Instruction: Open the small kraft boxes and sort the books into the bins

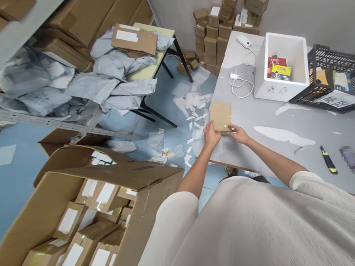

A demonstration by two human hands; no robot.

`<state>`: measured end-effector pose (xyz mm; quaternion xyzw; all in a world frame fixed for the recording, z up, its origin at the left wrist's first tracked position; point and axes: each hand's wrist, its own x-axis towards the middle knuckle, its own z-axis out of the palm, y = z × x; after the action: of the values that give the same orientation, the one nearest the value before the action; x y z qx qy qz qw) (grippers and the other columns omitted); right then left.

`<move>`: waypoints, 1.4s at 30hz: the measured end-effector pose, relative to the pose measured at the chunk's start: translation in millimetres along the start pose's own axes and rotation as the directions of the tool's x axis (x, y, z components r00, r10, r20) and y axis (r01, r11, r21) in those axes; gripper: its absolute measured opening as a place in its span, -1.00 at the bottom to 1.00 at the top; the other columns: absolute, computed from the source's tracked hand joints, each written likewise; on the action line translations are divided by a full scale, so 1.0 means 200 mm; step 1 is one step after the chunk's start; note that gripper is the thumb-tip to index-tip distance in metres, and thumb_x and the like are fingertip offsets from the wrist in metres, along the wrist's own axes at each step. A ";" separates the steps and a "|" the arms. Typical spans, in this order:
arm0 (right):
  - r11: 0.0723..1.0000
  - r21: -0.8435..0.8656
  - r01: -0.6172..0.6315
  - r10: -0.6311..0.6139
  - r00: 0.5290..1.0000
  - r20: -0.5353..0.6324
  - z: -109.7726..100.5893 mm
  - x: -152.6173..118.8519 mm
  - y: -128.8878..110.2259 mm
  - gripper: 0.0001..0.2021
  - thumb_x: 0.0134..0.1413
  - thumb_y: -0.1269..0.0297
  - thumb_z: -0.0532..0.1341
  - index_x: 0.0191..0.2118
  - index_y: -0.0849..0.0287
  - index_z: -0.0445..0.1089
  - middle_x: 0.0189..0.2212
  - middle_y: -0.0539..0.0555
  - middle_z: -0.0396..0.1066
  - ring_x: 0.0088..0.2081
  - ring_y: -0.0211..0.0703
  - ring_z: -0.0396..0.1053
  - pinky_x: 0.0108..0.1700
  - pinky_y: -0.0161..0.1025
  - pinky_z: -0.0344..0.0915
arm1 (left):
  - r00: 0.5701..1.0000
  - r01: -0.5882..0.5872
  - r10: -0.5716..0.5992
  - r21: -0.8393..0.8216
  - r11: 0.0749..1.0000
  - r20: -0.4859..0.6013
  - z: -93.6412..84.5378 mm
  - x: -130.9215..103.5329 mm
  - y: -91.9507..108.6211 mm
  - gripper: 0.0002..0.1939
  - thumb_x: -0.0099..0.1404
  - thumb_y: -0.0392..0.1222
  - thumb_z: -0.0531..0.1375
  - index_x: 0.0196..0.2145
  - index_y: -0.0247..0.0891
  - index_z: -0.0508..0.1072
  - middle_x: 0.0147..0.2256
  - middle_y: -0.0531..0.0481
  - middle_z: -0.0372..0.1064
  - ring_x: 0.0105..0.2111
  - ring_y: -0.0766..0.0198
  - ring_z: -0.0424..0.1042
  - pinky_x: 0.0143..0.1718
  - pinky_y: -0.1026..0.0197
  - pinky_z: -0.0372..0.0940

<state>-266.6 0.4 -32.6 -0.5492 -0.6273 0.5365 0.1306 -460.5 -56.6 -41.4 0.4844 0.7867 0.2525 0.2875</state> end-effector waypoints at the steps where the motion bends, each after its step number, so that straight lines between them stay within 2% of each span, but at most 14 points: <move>1: 1.000 -0.010 -0.001 0.001 1.000 -0.006 -0.02 -0.01 0.00 -0.48 0.16 0.18 0.42 0.25 0.01 0.58 0.26 0.09 0.58 0.16 0.06 0.59 0.32 0.08 0.47 | 1.000 -0.011 0.011 -0.011 1.000 -0.006 0.01 -0.01 0.02 -0.21 0.32 -0.32 0.27 0.48 -0.23 0.26 0.45 -0.28 0.26 0.47 -0.15 0.24 0.55 -0.15 0.12; 5: 0.998 -0.041 0.054 -0.057 0.996 -0.066 -0.13 -0.06 0.01 -0.56 0.13 0.23 0.42 0.15 0.02 0.66 0.29 0.07 0.56 0.24 0.09 0.55 0.42 0.09 0.38 | 0.999 -0.048 0.047 -0.025 0.999 -0.016 0.06 -0.04 0.10 -0.24 0.30 -0.31 0.30 0.44 -0.18 0.33 0.39 -0.25 0.33 0.40 -0.21 0.32 0.49 -0.18 0.22; 10: 0.992 -0.099 0.074 -0.090 0.982 -0.168 -0.32 -0.15 0.05 -0.60 0.13 0.20 0.42 0.10 0.03 0.71 0.41 0.08 0.45 0.43 0.15 0.39 0.56 0.08 0.18 | 0.995 -0.101 0.102 -0.035 0.994 0.005 0.17 -0.10 0.23 -0.27 0.28 -0.33 0.30 0.39 -0.19 0.36 0.37 -0.25 0.35 0.38 -0.17 0.36 0.46 -0.15 0.26; 13: 0.992 -0.111 0.060 -0.083 0.973 -0.217 -0.45 -0.24 0.10 -0.60 0.16 0.19 0.41 0.12 0.02 0.71 0.43 0.06 0.43 0.44 0.15 0.39 0.56 0.07 0.17 | 0.991 -0.130 0.131 -0.035 0.991 0.032 0.27 -0.13 0.35 -0.27 0.27 -0.33 0.32 0.38 -0.15 0.37 0.36 -0.22 0.35 0.36 -0.15 0.37 0.45 -0.13 0.29; 17: 0.995 -0.093 0.029 -0.055 0.955 -0.293 -0.65 -0.37 0.21 -0.60 0.17 0.21 0.41 0.13 0.00 0.70 0.43 0.03 0.43 0.44 0.12 0.39 0.57 0.03 0.18 | 0.981 -0.177 0.177 -0.011 0.984 0.075 0.41 -0.16 0.58 -0.29 0.26 -0.31 0.34 0.35 -0.12 0.39 0.35 -0.22 0.35 0.34 -0.16 0.38 0.44 -0.14 0.29; 22: 0.999 -0.048 0.009 -0.027 0.923 -0.383 -0.94 -0.55 0.42 -0.61 0.16 0.23 0.40 0.10 0.01 0.71 0.41 0.04 0.45 0.42 0.13 0.41 0.54 0.04 0.22 | 0.957 -0.256 0.252 0.012 0.967 0.147 0.65 -0.26 0.90 -0.36 0.28 -0.31 0.32 0.31 -0.08 0.43 0.31 -0.17 0.37 0.31 -0.13 0.39 0.42 -0.12 0.31; 27: 1.000 -0.007 -0.015 0.010 0.891 -0.455 -1.26 -0.77 0.72 -0.61 0.12 0.23 0.43 0.09 0.01 0.72 0.38 0.08 0.48 0.44 0.17 0.39 0.56 0.13 0.19 | 0.932 -0.293 0.282 0.016 0.956 0.230 0.97 -0.44 1.21 -0.45 0.28 -0.31 0.33 0.23 -0.09 0.51 0.31 -0.19 0.35 0.32 -0.12 0.39 0.39 -0.10 0.35; 31: 0.998 0.029 -0.048 0.056 0.881 -0.470 -1.47 -0.92 0.96 -0.61 0.10 0.24 0.43 0.08 0.01 0.72 0.37 0.06 0.50 0.43 0.18 0.40 0.56 0.15 0.19 | 0.920 -0.300 0.285 0.018 0.954 0.270 1.22 -0.60 1.38 -0.47 0.27 -0.32 0.35 0.18 -0.10 0.55 0.34 -0.18 0.33 0.32 -0.14 0.39 0.38 -0.09 0.36; 36: 0.994 0.074 -0.077 0.102 0.895 -0.435 -1.60 -1.03 1.17 -0.64 0.10 0.26 0.43 0.04 0.03 0.73 0.34 0.08 0.52 0.41 0.16 0.42 0.54 0.12 0.23 | 0.928 -0.247 0.224 0.044 0.968 0.297 1.42 -0.78 1.46 -0.52 0.28 -0.31 0.37 0.15 -0.11 0.56 0.33 -0.18 0.31 0.32 -0.13 0.39 0.33 -0.07 0.39; 39: 0.993 0.095 -0.071 0.103 0.909 -0.404 -1.62 -1.06 1.26 -0.66 0.12 0.26 0.42 0.03 0.04 0.72 0.36 0.08 0.51 0.42 0.14 0.41 0.55 0.10 0.20 | 0.931 -0.214 0.187 0.057 0.975 0.312 1.48 -0.86 1.47 -0.52 0.31 -0.31 0.36 0.17 -0.14 0.54 0.34 -0.21 0.27 0.34 -0.10 0.38 0.36 -0.06 0.36; 42: 0.992 0.106 -0.063 0.100 0.912 -0.397 -1.62 -1.07 1.32 -0.66 0.12 0.25 0.42 0.03 0.06 0.71 0.36 0.10 0.50 0.44 0.11 0.39 0.57 0.10 0.16 | 0.926 -0.180 0.136 0.096 0.979 0.352 1.51 -0.89 1.46 -0.53 0.35 -0.32 0.32 0.20 -0.16 0.52 0.33 -0.24 0.26 0.30 -0.08 0.41 0.33 -0.04 0.38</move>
<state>200.3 -52.3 -30.7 -0.6667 -0.5385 0.4455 0.2589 -4.3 -65.1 -20.0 0.6002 0.6973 0.1361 0.3675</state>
